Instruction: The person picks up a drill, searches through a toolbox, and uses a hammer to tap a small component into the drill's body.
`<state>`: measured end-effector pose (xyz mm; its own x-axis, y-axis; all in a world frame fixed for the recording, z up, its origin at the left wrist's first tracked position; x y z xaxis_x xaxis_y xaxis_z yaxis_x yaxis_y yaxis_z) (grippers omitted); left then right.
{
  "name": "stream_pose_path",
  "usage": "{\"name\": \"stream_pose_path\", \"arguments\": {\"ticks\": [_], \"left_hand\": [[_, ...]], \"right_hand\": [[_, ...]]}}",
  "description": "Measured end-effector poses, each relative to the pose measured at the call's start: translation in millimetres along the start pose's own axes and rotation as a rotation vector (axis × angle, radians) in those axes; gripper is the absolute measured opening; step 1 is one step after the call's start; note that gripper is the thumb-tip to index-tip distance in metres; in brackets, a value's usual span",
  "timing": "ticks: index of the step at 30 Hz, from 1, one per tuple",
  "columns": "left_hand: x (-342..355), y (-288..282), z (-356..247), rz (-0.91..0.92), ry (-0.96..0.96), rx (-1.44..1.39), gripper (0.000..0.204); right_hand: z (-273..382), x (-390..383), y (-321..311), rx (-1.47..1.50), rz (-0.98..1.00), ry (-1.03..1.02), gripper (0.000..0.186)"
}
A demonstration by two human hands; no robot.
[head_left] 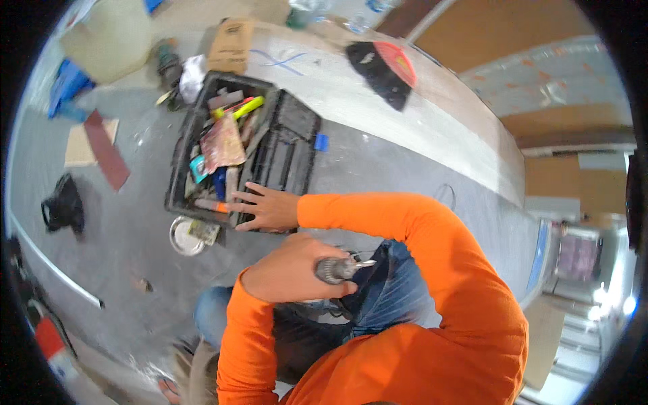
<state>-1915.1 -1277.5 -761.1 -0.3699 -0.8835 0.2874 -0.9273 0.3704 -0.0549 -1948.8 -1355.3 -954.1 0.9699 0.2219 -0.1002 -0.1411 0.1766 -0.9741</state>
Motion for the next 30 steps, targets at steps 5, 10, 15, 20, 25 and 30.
{"name": "stream_pose_path", "arguments": {"ticks": [5,10,15,20,25,30], "left_hand": [[-2,0,8,0.052,-0.227,-0.068,0.029],[-8,0,14,-0.036,-0.218,0.005,0.031],[3,-3,14,0.09,-0.243,0.081,0.038],[-1,12,32,0.057,-0.305,0.053,0.042],[-5,21,23,0.02,-0.358,-0.15,0.038],[-2,21,10,0.042,-0.303,-0.096,0.029]], "right_hand": [[-37,-26,-30,0.019,0.015,0.207,0.062],[-84,-52,-68,0.222,0.483,0.651,0.049],[-121,-102,-150,0.393,-0.033,0.985,0.038],[-128,-92,-157,0.59,-0.388,1.121,0.029],[-131,-57,-106,0.404,-0.298,0.785,0.031],[-116,-38,-72,0.461,-0.111,0.796,0.051]]}}
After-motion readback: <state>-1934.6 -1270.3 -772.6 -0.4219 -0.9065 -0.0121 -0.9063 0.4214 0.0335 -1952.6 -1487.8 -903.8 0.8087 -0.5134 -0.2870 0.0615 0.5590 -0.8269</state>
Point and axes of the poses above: each hand's wrist, its own x-axis towards the middle knuckle, its own y-axis out of the palm, z = x × y, the point moved 3 cm from there along x, towards the middle knuckle, and after that the axes turned 14 degrees about y, right-handed, at the moved point
